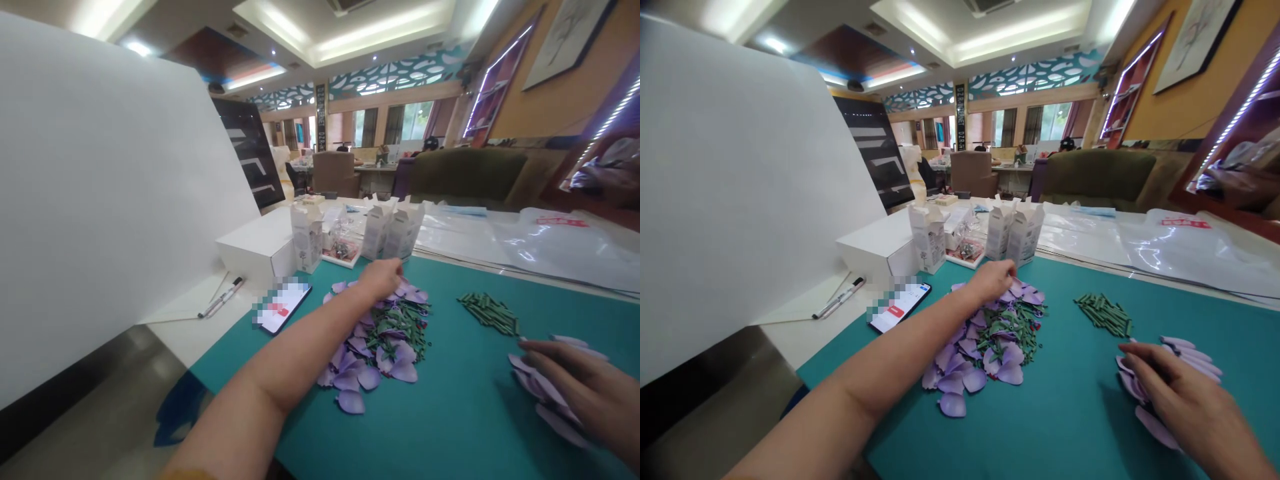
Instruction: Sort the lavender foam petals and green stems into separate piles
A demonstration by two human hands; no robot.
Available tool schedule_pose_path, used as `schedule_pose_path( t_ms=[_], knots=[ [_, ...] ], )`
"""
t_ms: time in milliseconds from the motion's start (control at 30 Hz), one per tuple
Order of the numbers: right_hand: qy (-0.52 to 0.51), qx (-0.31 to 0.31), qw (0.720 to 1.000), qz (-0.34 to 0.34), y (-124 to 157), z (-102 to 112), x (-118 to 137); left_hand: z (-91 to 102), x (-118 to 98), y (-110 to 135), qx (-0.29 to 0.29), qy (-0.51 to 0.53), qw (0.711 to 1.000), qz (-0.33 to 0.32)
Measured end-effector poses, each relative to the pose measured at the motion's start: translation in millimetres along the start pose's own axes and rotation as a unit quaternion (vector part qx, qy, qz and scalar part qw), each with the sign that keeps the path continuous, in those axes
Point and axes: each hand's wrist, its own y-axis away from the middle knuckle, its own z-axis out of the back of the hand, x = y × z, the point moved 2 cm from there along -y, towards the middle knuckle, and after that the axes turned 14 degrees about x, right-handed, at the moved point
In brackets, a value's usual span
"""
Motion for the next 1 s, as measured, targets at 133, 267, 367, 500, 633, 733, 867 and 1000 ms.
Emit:
schedule_pose_path(
  t_ms=[133,267,367,500,633,733,867,1000],
  knots=[
    [-0.119,0.052,0.989,0.065,13.3,-13.9,36.3,-14.6,-48.7,31.1,0.051,0.008,0.993,-0.107],
    [-0.189,0.097,0.975,0.072,22.5,-26.2,59.8,-27.3,-74.2,52.8,0.098,0.01,0.979,-0.178],
    [-0.184,0.14,0.969,0.087,24.3,-29.1,67.7,-30.1,-79.3,60.5,0.098,0.007,0.977,-0.191],
    [-0.194,0.149,0.962,0.123,28.1,-29.2,75.5,-31.7,-81.3,63.6,0.088,0.016,0.978,-0.188],
    [-0.192,0.124,0.964,0.139,26.4,-28.0,72.8,-33.6,-78.6,60.1,0.085,0.047,0.978,-0.187],
    [-0.172,0.058,0.977,0.115,20.4,-15.4,54.9,-31.5,-67.6,53.4,0.072,0.072,0.98,-0.169],
    [-0.095,-0.099,0.99,0.019,17.1,14.6,20.3,-25.1,-41.9,42.5,0.051,0.067,0.988,-0.128],
    [-0.015,-0.1,0.994,-0.048,16.3,28.8,-1.1,-19.1,-10.3,31.0,0.029,0.048,0.996,-0.069]
  ],
)
